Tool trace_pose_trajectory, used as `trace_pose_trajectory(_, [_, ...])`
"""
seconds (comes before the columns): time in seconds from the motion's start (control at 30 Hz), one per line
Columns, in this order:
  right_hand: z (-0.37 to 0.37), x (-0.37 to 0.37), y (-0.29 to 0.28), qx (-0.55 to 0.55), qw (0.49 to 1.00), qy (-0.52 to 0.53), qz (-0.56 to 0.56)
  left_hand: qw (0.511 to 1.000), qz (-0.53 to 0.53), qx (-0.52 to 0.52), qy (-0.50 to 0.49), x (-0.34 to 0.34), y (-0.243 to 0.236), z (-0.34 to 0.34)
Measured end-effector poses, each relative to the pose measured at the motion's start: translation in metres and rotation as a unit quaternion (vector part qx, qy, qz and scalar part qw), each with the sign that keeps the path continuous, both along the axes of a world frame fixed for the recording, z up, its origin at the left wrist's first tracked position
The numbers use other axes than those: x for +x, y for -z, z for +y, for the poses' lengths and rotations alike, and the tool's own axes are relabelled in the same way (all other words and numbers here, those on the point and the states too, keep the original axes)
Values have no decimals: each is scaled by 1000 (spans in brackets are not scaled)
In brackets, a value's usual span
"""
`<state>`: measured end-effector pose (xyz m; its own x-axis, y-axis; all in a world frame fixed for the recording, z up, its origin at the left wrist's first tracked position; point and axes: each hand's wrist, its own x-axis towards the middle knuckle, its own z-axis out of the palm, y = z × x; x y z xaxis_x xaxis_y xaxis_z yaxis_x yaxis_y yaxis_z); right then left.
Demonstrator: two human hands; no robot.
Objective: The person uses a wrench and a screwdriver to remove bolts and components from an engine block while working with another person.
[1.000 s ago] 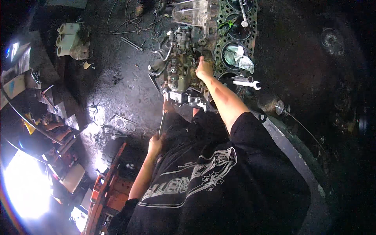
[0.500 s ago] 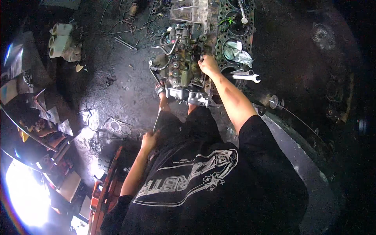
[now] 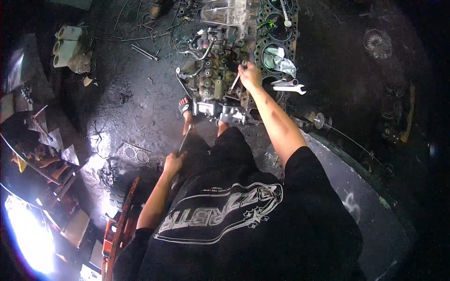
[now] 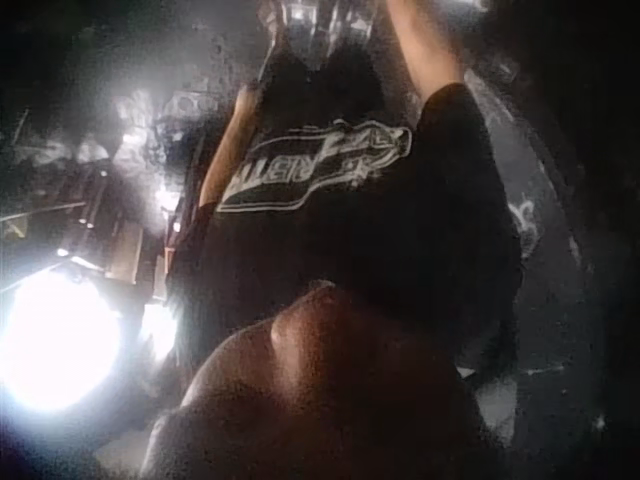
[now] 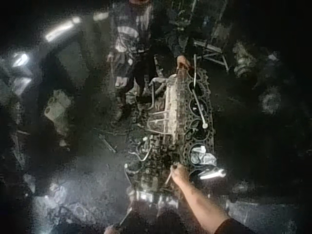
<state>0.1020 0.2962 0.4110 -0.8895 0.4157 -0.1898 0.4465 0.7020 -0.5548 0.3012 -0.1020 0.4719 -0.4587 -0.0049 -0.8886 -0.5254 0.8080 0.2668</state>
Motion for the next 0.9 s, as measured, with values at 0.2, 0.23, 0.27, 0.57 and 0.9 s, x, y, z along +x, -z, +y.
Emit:
trace_pose_trajectory(0.2, [28,44,-55,-80,993,63,57,998,53,32,7,5,12,-6])
trace_pose_trajectory(0.23, [37,70,-48,-233,964,123,39,998,54,42,3,0,12,-4])
trace_pose_trajectory(0.27, [40,94,-43,-380,907,179,21,997,56,48,4,-2,13,-4])
trace_pose_trajectory(0.57, [-37,175,-43,-486,825,182,-222,998,12,-11,59,-15,14,-8])
trace_pose_trajectory(0.9, [-59,144,82,-355,907,225,17,999,47,2,11,9,18,-41])
